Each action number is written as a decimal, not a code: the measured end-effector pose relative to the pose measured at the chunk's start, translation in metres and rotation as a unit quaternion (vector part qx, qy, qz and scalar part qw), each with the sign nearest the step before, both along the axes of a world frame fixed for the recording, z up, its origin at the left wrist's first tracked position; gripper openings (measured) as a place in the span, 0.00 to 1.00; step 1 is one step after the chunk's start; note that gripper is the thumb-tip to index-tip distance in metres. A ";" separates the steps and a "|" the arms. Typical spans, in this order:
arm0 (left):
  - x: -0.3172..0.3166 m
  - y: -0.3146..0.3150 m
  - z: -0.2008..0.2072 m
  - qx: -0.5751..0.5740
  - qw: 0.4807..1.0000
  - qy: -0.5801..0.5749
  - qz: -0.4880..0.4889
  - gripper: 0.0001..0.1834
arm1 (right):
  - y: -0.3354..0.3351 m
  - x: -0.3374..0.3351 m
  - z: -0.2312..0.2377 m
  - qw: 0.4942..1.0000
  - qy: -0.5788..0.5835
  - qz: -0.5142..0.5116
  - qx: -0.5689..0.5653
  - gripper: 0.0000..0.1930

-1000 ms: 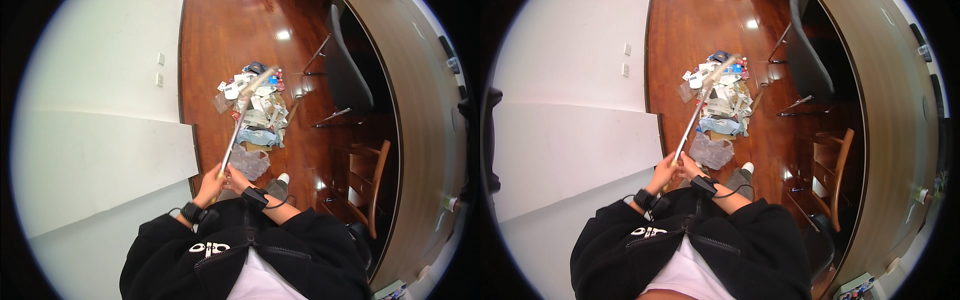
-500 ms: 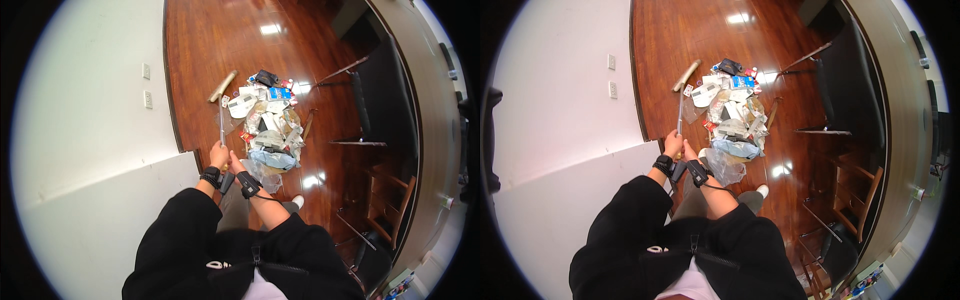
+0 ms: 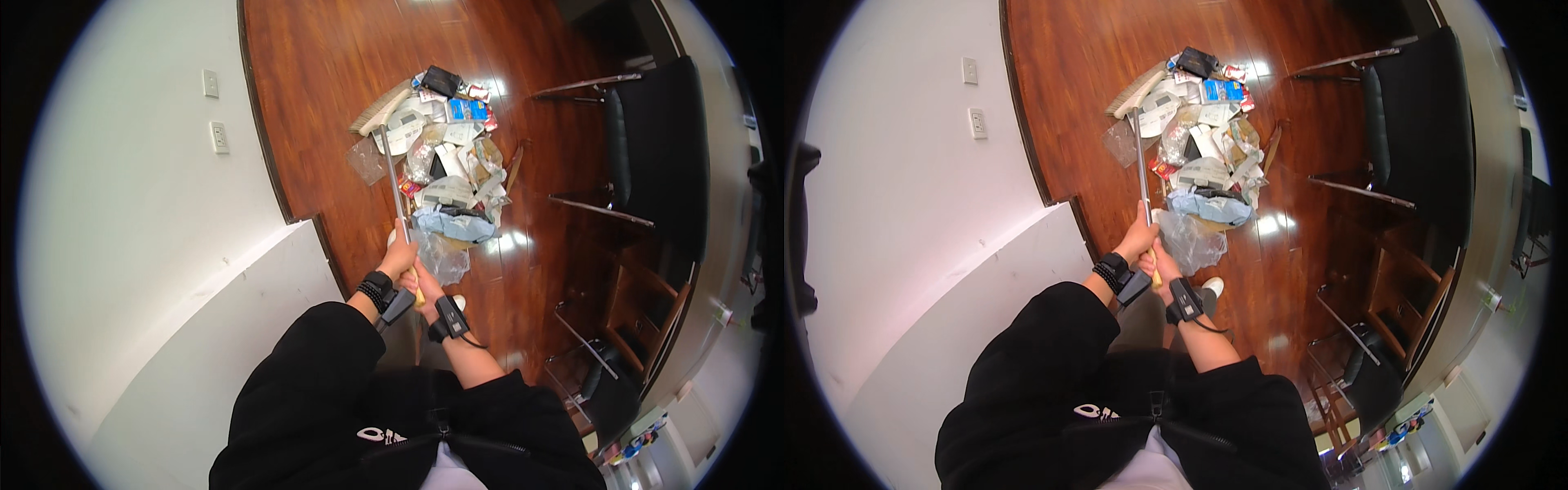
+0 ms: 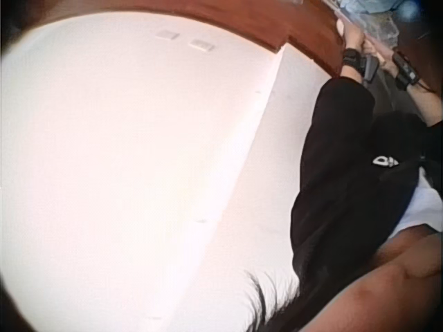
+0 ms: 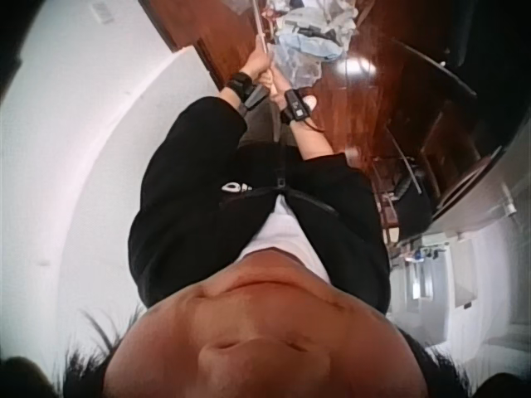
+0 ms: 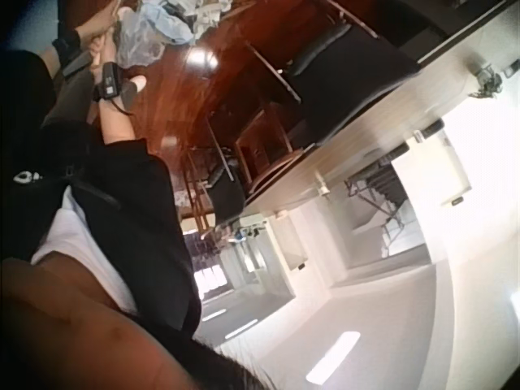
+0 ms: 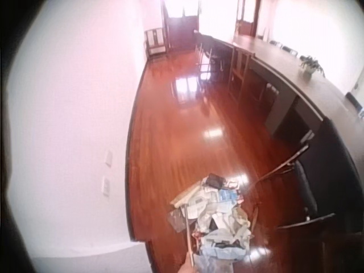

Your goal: The person sweeps a wooden floor with a broom, gathering scattered trash and debris into a central pile. The person moves around a large conference table and chairs to reach different areas, then consolidates the debris into one pile.

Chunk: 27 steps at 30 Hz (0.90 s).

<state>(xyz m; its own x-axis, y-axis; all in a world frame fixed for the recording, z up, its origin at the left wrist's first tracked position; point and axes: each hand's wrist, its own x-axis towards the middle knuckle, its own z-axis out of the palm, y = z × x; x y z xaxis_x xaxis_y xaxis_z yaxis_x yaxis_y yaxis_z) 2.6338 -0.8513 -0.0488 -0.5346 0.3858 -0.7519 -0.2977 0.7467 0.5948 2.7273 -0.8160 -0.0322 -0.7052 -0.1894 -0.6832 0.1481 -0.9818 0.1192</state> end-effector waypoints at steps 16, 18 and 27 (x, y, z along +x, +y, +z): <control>0.095 -0.048 0.055 -0.052 0.976 -0.164 -0.135 0.41 | -0.053 0.104 0.088 0.991 -0.123 -0.006 -0.050 0.17; 0.108 -0.059 0.074 -0.007 0.984 -0.142 -0.104 0.41 | -0.057 0.109 0.113 0.991 -0.079 -0.057 -0.087 0.19; -0.010 -0.009 0.068 0.124 0.990 -0.058 0.030 0.37 | -0.012 -0.008 0.079 0.999 -0.010 -0.037 -0.034 0.17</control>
<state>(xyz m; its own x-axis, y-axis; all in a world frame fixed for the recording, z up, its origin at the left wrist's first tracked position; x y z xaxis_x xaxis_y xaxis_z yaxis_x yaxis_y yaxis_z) 2.6236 -0.8601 0.0195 -0.4769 0.5360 -0.6966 -0.4145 0.5617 0.7160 2.7195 -0.8278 0.0465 -0.7055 -0.1831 -0.6846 0.0721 -0.9796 0.1877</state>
